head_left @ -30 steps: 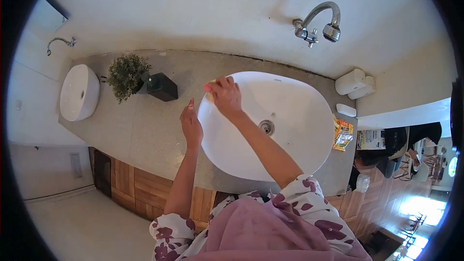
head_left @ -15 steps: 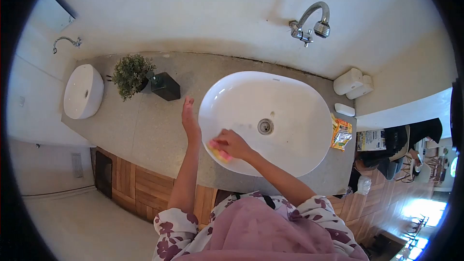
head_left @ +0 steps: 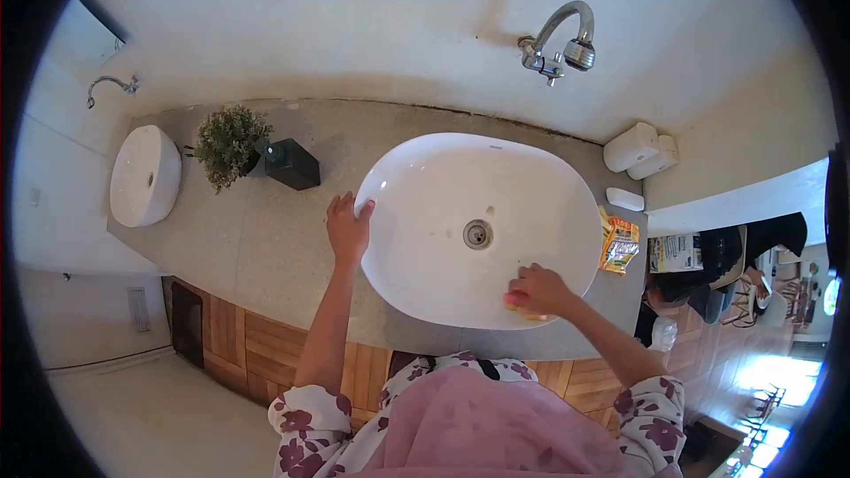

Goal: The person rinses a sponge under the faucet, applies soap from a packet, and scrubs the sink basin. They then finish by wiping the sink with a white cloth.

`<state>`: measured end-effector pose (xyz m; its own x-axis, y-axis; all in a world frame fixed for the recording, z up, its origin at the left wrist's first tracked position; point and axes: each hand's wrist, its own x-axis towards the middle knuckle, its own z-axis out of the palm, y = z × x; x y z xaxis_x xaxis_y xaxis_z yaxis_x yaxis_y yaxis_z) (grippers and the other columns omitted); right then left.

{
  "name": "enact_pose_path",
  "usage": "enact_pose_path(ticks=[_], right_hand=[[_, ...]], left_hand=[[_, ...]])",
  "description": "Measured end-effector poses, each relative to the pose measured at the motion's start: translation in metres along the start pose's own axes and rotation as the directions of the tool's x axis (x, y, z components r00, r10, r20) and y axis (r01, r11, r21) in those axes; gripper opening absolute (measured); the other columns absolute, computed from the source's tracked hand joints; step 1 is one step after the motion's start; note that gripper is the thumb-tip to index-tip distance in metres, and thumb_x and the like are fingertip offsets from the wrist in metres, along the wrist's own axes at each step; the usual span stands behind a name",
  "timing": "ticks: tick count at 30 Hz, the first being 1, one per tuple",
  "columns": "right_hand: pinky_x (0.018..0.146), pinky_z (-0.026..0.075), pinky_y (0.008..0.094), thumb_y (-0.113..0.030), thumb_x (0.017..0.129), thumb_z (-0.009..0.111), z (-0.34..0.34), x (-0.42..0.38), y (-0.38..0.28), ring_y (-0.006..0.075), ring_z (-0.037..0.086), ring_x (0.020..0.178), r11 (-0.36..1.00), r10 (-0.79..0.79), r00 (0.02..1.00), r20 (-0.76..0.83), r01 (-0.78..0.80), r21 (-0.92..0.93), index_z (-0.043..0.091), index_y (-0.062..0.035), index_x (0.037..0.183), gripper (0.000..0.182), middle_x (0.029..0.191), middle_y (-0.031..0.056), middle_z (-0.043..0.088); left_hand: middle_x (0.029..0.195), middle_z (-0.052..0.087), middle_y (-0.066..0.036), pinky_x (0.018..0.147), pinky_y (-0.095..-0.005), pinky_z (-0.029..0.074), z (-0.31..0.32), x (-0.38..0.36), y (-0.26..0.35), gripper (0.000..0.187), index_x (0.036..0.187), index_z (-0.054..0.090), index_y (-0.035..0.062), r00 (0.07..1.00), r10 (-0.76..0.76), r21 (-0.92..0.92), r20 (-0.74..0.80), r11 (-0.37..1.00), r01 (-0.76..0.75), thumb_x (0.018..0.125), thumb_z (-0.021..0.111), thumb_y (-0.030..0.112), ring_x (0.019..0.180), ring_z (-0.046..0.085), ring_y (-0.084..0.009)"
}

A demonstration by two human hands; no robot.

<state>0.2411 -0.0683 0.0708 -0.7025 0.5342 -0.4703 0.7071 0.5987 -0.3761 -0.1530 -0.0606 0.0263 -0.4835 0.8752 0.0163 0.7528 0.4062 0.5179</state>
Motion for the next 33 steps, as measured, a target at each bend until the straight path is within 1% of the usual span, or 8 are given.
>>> enact_pose_path(ticks=[5,7,13,18,19,23,30,33], right_hand=[[0.07,0.05,0.0406,-0.037,0.084,0.061,0.03,0.082,-0.048,0.0259,0.057,0.088,0.997,-0.08,0.927,-0.365,0.083,-0.007,0.066,-0.0149,0.086,0.023,0.086,0.0055,0.057],[0.066,0.047,0.04,-0.031,0.084,0.061,0.032,0.114,-0.053,0.0246,0.055,0.085,0.99,-0.138,0.766,-0.628,0.132,-0.056,0.065,-0.0145,0.083,0.017,0.083,0.0048,0.055],[0.059,0.04,0.0374,-0.018,0.078,0.065,-0.012,0.184,-0.011,0.0228,0.051,0.076,0.968,-0.213,0.583,-0.784,0.017,-0.251,0.061,-0.0125,0.079,0.007,0.079,0.004,0.052],[0.062,0.041,0.0401,-0.015,0.079,0.06,-0.02,0.201,-0.011,0.025,0.052,0.081,0.978,-0.004,0.482,-0.876,-0.179,-0.103,0.063,-0.0133,0.081,0.004,0.085,0.0049,0.054],[0.062,0.041,0.0401,-0.015,0.079,0.06,-0.017,0.198,-0.015,0.025,0.052,0.081,0.978,-0.009,0.483,-0.875,-0.178,-0.109,0.063,-0.0133,0.081,0.004,0.085,0.0049,0.054],[0.07,0.049,0.0426,-0.022,0.079,0.062,0.019,0.154,-0.056,0.0267,0.056,0.089,0.997,-0.056,0.887,-0.458,0.03,-0.064,0.067,-0.012,0.083,0.011,0.087,0.0072,0.058],[0.067,0.048,0.0393,-0.021,0.077,0.064,0.034,0.112,-0.09,0.0236,0.056,0.087,0.984,-0.042,0.875,-0.483,0.119,0.131,0.065,-0.0155,0.087,0.012,0.085,0.0043,0.056],[0.062,0.044,0.0393,-0.015,0.077,0.06,0.028,0.16,-0.072,0.0244,0.054,0.083,0.993,-0.111,0.688,-0.717,0.057,-0.099,0.063,-0.0165,0.085,0.008,0.084,0.0055,0.055]], left_hand=[[0.127,0.058,-0.016,0.107,-0.0453,0.032,0.001,-0.002,0.002,0.053,0.118,0.062,-0.0027,0.999,-0.014,-0.023,-0.035,1.0,0.013,0.089,0.059,0.041,0.13,0.041,-0.0335],[0.126,0.058,-0.016,0.107,-0.0457,0.032,0.0,-0.003,0.005,0.052,0.116,0.062,-0.0026,0.998,-0.031,-0.032,-0.058,0.999,0.029,0.089,0.06,0.041,0.13,0.041,-0.0332],[0.126,0.059,-0.016,0.107,-0.0445,0.033,0.001,-0.001,0.002,0.051,0.117,0.063,-0.0018,0.999,-0.03,-0.033,-0.042,0.999,0.029,0.089,0.06,0.041,0.129,0.041,-0.0329],[0.126,0.059,-0.016,0.107,-0.0443,0.032,0.0,-0.001,0.002,0.05,0.116,0.063,-0.0013,0.999,-0.029,-0.05,-0.025,0.998,0.028,0.088,0.061,0.04,0.129,0.041,-0.0329],[0.126,0.059,-0.016,0.107,-0.0444,0.032,0.0,-0.001,0.002,0.049,0.116,0.063,-0.0012,0.999,-0.033,-0.046,-0.021,0.998,0.032,0.088,0.061,0.039,0.13,0.041,-0.0329],[0.126,0.059,-0.016,0.107,-0.0442,0.032,0.0,-0.001,0.003,0.05,0.117,0.063,-0.0009,0.999,-0.037,-0.069,-0.019,0.997,0.036,0.088,0.06,0.04,0.13,0.041,-0.0329],[0.124,0.06,-0.018,0.106,-0.0439,0.034,0.0,-0.001,0.004,0.054,0.116,0.062,-0.0048,0.999,-0.033,-0.083,-0.024,0.996,0.031,0.088,0.06,0.041,0.128,0.043,-0.0343],[0.123,0.06,-0.018,0.106,-0.0434,0.034,0.0,-0.002,0.003,0.054,0.115,0.062,-0.0056,0.999,-0.032,-0.088,-0.032,0.996,0.029,0.088,0.059,0.042,0.127,0.044,-0.0349]])
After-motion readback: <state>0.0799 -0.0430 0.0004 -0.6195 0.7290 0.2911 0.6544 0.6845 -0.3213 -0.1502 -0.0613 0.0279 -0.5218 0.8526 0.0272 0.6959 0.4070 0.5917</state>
